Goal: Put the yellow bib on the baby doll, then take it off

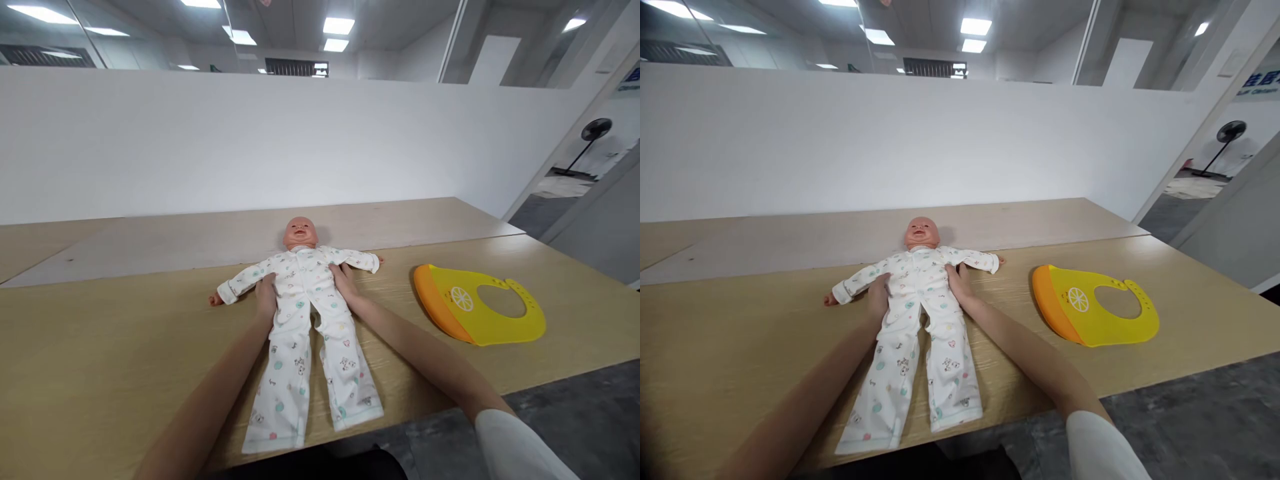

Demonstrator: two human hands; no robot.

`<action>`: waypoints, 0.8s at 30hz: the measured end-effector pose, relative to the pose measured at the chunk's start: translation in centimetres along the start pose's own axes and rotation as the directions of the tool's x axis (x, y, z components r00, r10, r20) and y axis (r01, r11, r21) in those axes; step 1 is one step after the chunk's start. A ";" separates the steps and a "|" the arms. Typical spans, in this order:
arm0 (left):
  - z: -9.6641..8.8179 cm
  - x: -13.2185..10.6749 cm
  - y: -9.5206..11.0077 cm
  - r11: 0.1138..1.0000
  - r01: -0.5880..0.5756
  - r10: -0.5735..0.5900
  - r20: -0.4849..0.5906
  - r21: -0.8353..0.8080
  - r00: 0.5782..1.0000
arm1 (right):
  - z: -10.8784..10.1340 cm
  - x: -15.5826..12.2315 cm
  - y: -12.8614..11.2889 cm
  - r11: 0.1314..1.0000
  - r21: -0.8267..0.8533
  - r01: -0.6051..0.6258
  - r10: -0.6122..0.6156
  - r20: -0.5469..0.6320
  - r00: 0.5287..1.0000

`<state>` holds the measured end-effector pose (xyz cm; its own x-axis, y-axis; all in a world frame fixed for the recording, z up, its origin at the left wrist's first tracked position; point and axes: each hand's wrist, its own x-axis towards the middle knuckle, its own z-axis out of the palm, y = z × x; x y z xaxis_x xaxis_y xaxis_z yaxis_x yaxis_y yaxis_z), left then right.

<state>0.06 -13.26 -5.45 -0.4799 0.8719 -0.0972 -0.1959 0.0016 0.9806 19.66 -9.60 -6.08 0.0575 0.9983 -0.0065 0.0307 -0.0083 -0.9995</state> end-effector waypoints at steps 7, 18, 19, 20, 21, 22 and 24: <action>-5.9 -5.6 -0.9 0.923 -0.337 0.259 0.348 0.184 0.901 | -5.3 -5.9 1.8 0.935 -0.081 0.346 -0.318 0.245 0.916; -6.6 -8.9 -0.8 0.376 -0.778 0.517 0.583 0.503 0.627 | -5.2 -8.6 0.9 0.485 -0.322 0.813 -0.676 0.452 0.582; -6.3 -8.9 -1.0 0.361 -0.785 0.499 0.606 0.504 0.619 | -5.0 -8.5 0.9 0.451 -0.327 0.830 -0.694 0.457 0.557; -5.8 -9.0 -1.1 0.341 -0.792 0.490 0.623 0.507 0.610 | -4.8 -8.4 0.7 0.417 -0.332 0.846 -0.713 0.457 0.531; -5.4 -9.0 -1.2 0.314 -0.800 0.490 0.634 0.512 0.598 | -4.7 -8.3 0.6 0.384 -0.336 0.860 -0.732 0.457 0.505; -5.0 -9.0 -1.2 0.283 -0.809 0.498 0.642 0.515 0.583 | -4.6 -8.2 0.4 0.354 -0.341 0.871 -0.747 0.458 0.482; -4.0 -9.1 -1.3 0.211 -0.829 0.524 0.656 0.519 0.544 | -4.4 -7.9 0.0 0.309 -0.352 0.884 -0.761 0.466 0.451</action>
<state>1.25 -23.17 -6.48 0.1973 0.7960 0.5722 0.7998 -0.4683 0.3755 23.59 -17.78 -5.94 -0.4626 0.4836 0.7430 0.4114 0.8595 -0.3033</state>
